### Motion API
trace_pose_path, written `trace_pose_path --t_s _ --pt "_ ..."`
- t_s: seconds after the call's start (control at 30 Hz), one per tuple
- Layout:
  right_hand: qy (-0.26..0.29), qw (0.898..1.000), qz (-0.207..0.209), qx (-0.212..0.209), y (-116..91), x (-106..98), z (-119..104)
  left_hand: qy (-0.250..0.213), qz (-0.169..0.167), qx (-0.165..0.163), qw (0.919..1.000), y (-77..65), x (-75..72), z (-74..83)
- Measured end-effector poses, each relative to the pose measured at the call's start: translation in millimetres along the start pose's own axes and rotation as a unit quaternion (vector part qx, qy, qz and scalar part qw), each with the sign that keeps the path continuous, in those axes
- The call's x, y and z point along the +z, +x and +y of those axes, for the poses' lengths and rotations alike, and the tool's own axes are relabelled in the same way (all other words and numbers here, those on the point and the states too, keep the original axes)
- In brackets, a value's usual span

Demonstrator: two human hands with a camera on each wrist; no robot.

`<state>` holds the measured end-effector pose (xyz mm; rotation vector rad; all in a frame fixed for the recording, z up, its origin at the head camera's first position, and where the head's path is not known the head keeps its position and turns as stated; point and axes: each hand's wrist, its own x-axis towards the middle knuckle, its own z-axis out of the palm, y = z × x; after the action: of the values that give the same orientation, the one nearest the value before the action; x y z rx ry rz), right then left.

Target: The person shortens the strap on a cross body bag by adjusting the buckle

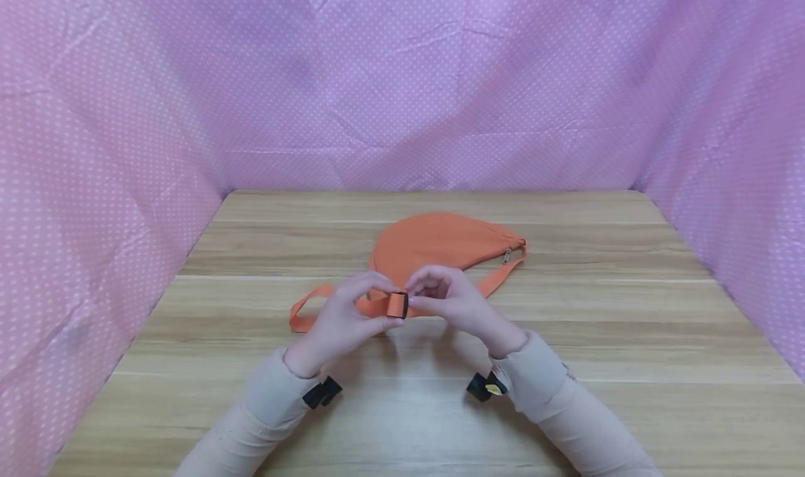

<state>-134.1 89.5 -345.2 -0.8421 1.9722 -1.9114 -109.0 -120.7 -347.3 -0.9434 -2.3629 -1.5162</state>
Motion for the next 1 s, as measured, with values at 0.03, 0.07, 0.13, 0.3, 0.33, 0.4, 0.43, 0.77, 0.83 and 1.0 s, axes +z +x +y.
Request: trace_pose_path --t_s 0.03,0.07,0.13,0.3,0.33,0.4,0.43,0.77,0.83,1.0 --pt "0.000 1.000 -0.001 0.000 0 0 0 -0.001 -0.001 -0.001 1.0000 -0.2 -0.2 0.0" --pt "0.001 1.000 -0.003 0.000 0 0 0 -0.002 -0.003 -0.002 1.0000 -0.3 -0.3 0.2" --pt "-0.005 1.000 -0.006 0.001 0 -1 1 -0.004 -0.007 0.003 1.0000 -0.5 -0.8 0.3" --pt "-0.042 0.999 -0.017 0.004 -4 -7 5 0.002 -0.013 0.020 0.9997 -1.8 -2.3 0.5" --pt "-0.050 0.999 -0.018 0.009 -6 -9 6 0.003 -0.013 0.019 0.9997 -2.2 -2.7 0.7" --pt "-0.066 0.997 -0.016 0.025 -8 -13 8 0.003 -0.009 0.013 0.9999 -3.1 -3.7 0.9" --pt "-0.072 0.997 -0.014 0.036 -9 -14 8 0.001 -0.007 0.010 0.9999 -3.5 -4.4 1.2" --pt "-0.089 0.994 -0.010 0.058 -9 -18 13 0.000 -0.001 0.004 1.0000 -4.3 -4.9 -0.3" --pt "-0.085 0.995 -0.010 0.049 -7 -16 13 0.002 -0.002 0.006 1.0000 -4.2 -4.7 -0.6" --pt "-0.079 0.997 -0.011 0.024 -3 -10 9 0.002 -0.008 0.018 0.9998 -3.1 -4.1 -2.1"
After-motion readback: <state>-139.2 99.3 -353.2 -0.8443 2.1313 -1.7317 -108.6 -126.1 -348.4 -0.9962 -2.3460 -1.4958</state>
